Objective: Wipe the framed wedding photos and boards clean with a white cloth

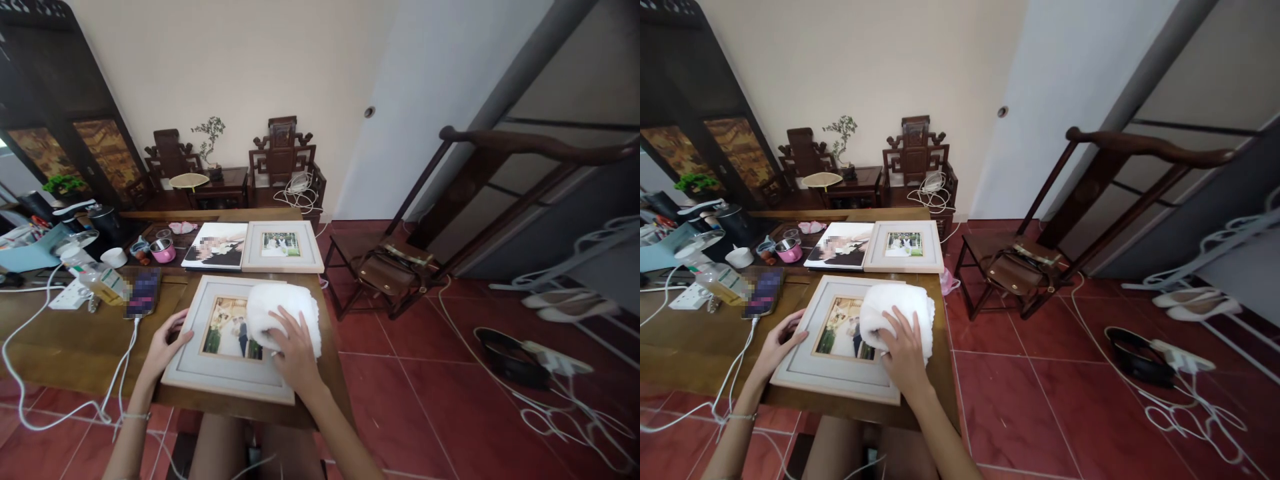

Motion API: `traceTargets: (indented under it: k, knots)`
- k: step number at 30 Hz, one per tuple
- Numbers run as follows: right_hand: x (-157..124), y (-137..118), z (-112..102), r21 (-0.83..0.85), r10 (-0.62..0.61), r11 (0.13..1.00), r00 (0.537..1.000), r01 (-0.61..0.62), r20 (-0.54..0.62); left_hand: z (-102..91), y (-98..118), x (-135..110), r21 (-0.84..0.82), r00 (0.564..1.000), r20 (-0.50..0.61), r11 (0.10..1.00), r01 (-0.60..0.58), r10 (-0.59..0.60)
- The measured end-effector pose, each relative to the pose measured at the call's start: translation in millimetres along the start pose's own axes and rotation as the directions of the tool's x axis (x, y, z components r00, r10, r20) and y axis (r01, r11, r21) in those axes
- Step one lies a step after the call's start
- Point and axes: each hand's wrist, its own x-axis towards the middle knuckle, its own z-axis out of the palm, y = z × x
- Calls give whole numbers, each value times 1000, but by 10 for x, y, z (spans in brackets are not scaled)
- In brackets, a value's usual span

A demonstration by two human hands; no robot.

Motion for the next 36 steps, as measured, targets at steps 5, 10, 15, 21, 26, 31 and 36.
traceTargets:
  k: [5, 10, 15, 21, 26, 31, 36]
  knots:
    - [-7, 93, 16, -12, -54, 998, 998, 54, -21, 0, -76, 48, 18, 999, 18, 999, -51, 51]
    - [18, 187, -11, -17, -94, 996, 994, 93, -51, 20, -100, 61, 56, 993, 25, 992, -117, 116]
    - [20, 232, -40, -42, -126, 992, 988, 123, -91, 55, -84, 50, 88, 988, 1, 984, -152, 152]
    - [-15, 253, -71, -30, -128, 992, 981, 125, -144, 75, -113, 37, 107, 987, 14, 981, -161, 160]
    - [-26, 250, -69, -27, -97, 995, 982, 94, -162, 73, -132, 39, 107, 987, 31, 981, -163, 160]
    - [-20, 252, -52, -23, -101, 995, 978, 99, -180, 72, -142, 45, 100, 984, 48, 979, -177, 173]
    - [-31, 270, -42, -38, -63, 998, 986, 58, -156, 72, -147, 56, 109, 984, 27, 978, -179, 177]
